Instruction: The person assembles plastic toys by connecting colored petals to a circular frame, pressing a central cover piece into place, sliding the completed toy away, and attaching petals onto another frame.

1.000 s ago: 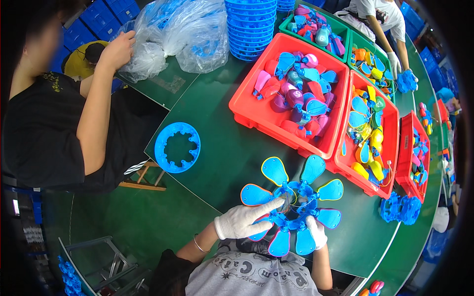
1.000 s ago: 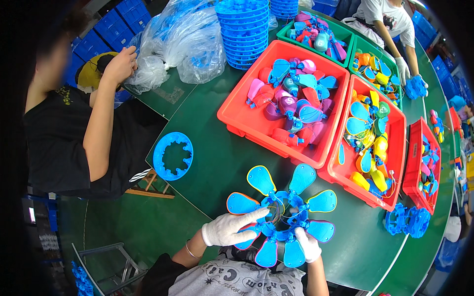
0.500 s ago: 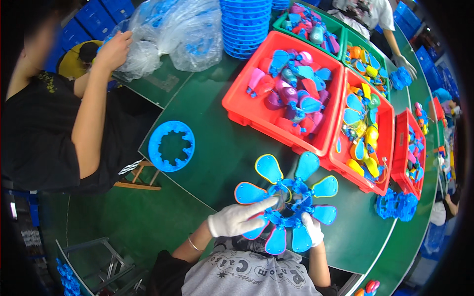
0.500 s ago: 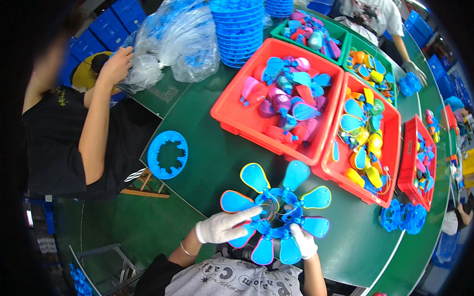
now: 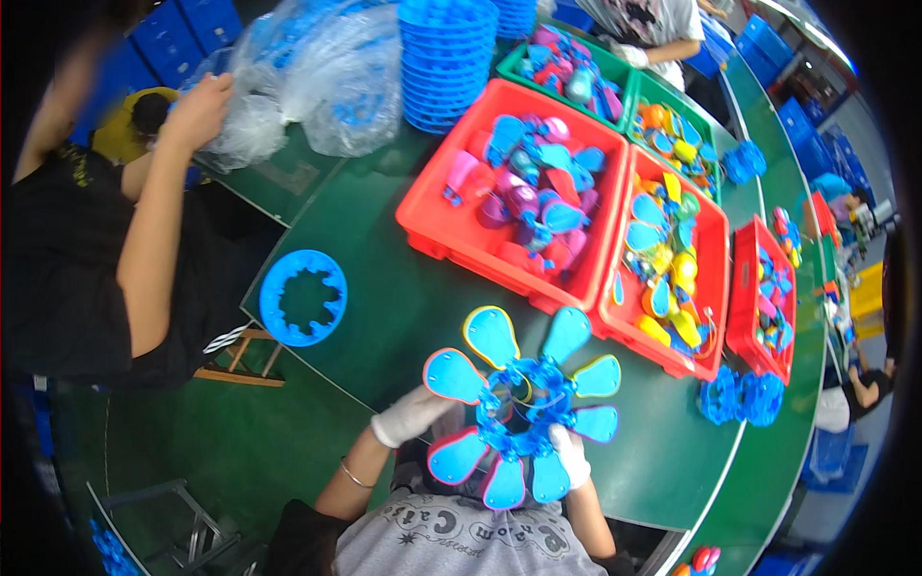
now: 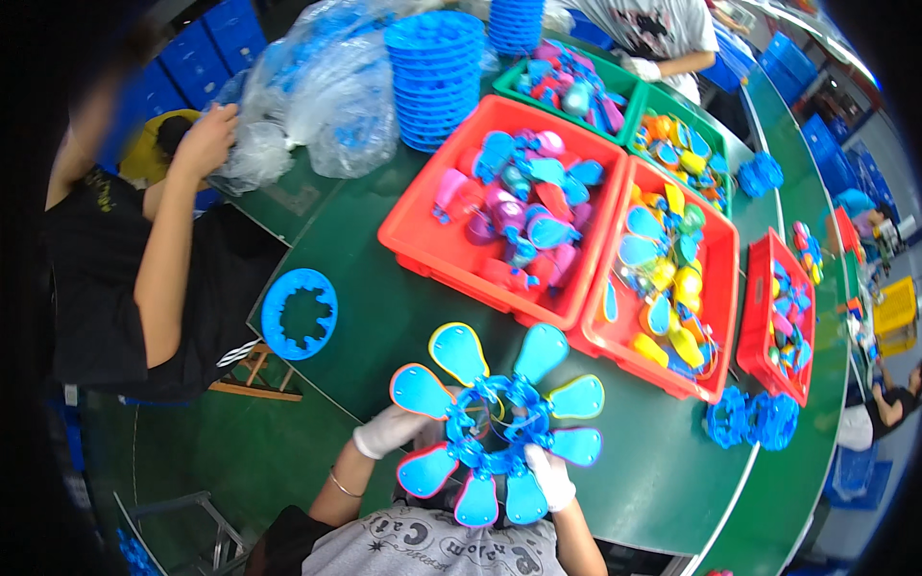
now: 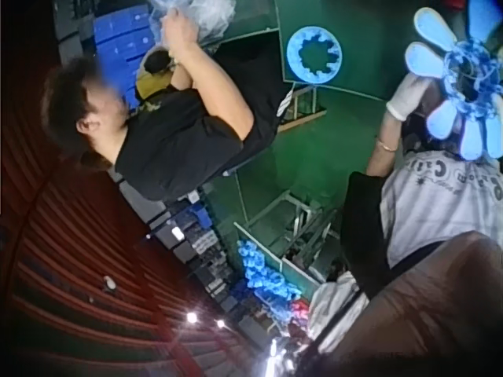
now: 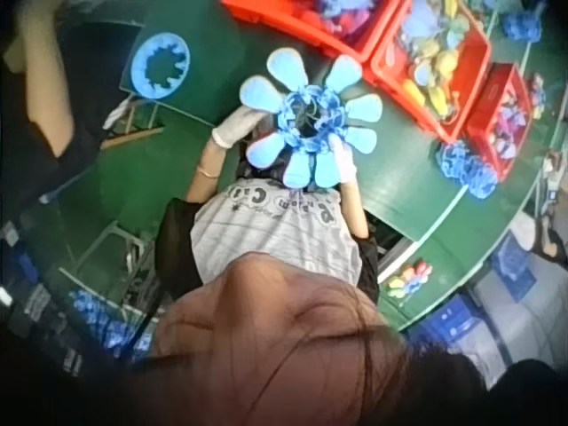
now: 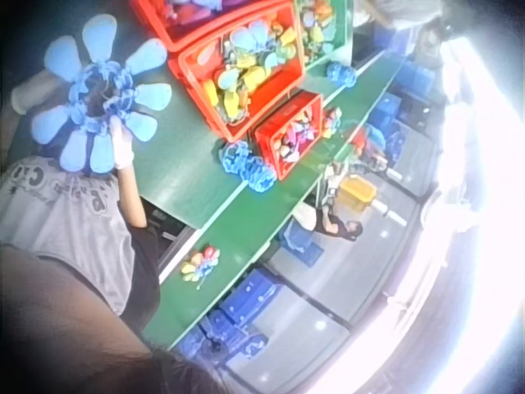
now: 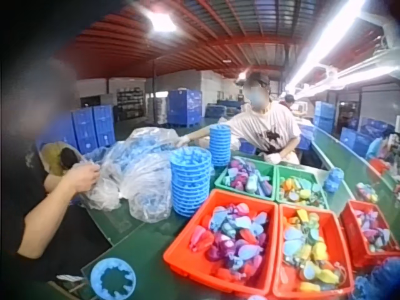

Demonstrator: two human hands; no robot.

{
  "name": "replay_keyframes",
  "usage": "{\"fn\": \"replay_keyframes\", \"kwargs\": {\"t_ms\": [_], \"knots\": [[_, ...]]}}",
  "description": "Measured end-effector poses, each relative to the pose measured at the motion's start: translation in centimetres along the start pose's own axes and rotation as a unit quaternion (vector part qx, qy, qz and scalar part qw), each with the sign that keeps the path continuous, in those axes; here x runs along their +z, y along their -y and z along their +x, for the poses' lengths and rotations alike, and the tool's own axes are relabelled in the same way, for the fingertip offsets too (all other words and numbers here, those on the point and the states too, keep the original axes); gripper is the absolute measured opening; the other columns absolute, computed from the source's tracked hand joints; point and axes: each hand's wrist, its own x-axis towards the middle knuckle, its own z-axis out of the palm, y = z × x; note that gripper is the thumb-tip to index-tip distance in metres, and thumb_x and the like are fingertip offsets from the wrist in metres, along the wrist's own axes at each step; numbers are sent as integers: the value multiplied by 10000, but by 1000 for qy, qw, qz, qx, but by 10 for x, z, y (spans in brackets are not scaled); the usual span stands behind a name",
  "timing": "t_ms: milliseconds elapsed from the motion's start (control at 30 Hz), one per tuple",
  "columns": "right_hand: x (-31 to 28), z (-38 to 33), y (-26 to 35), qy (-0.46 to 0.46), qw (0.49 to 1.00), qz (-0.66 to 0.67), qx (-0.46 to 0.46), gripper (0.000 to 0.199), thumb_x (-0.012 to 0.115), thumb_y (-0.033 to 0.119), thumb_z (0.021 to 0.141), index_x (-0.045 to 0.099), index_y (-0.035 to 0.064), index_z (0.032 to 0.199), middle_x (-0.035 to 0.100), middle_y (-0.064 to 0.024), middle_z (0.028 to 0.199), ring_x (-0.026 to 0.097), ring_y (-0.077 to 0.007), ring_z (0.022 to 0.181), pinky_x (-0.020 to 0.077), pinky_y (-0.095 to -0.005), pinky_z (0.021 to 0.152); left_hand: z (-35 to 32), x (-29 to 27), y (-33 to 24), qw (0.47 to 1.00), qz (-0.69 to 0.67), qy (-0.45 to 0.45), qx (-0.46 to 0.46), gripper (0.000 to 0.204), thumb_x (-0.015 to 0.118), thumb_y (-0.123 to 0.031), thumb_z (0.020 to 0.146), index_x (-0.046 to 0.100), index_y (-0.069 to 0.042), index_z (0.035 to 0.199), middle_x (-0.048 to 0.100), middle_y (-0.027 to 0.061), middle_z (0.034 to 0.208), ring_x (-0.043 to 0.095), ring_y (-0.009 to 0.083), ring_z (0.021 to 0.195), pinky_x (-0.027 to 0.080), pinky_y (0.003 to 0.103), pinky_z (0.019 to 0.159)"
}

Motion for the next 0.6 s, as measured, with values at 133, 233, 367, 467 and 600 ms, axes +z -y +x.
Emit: {"fn": "replay_keyframes", "kwargs": {"t_ms": [133, 233, 367, 467, 600], "knots": [[6, -7, 21, -13, 1000, -14, 14, 377, 476, 340, 908, 622, -6, 935, 609, -71, 880, 539, -161, 798, 443, -327, 745, 11, 15, 14, 992, -8, 24, 120, 518, 427, -230, 984, 281, 24, 1411, 309, 148, 1472, 293, 222, 1355, 249, 335, 1094], [0, -2, -1, -4, 999, -26, -35, 424, 479, 397, 898, 622, 0, 938, 607, -57, 841, 545, -157, 746, 444, -322, 675, 17, 18, 45, 900, 274, -13, 339, 446, 387, -167, 992, 319, 32, 1385, 440, 140, 1353, 430, 226, 1243, 349, 350, 1032], [1, 2, -3, 17, 997, 62, -35, 487, 492, 477, 886, 617, 14, 976, 597, -35, 798, 546, -143, 701, 439, -303, 609, 15, 34, 19, 994, 70, -51, -68, 433, 487, 2, 897, 379, 46, 1314, 519, 150, 1161, 535, 237, 1033, 420, 333, 942], [5, 2, -2, 29, 998, 27, -46, 464, 511, 453, 886, 604, 18, 1017, 610, -40, 849, 559, -146, 728, 451, -311, 631, 47, 11, 142, 924, 278, -47, 259, 293, 465, -64, 929, 444, 29, 1206, 544, 107, 1052, 549, 211, 934, 441, 315, 831], [3, 7, -14, 19, 995, 83, -54, 432, 529, 411, 888, 581, 23, 1071, 618, -55, 938, 576, -154, 788, 474, -315, 671, 37, 28, 54, 953, -297, 33, 59, 199, 450, -154, 958, 491, -31, 1108, 545, 45, 952, 534, 155, 846, 441, 294, 739]]}}
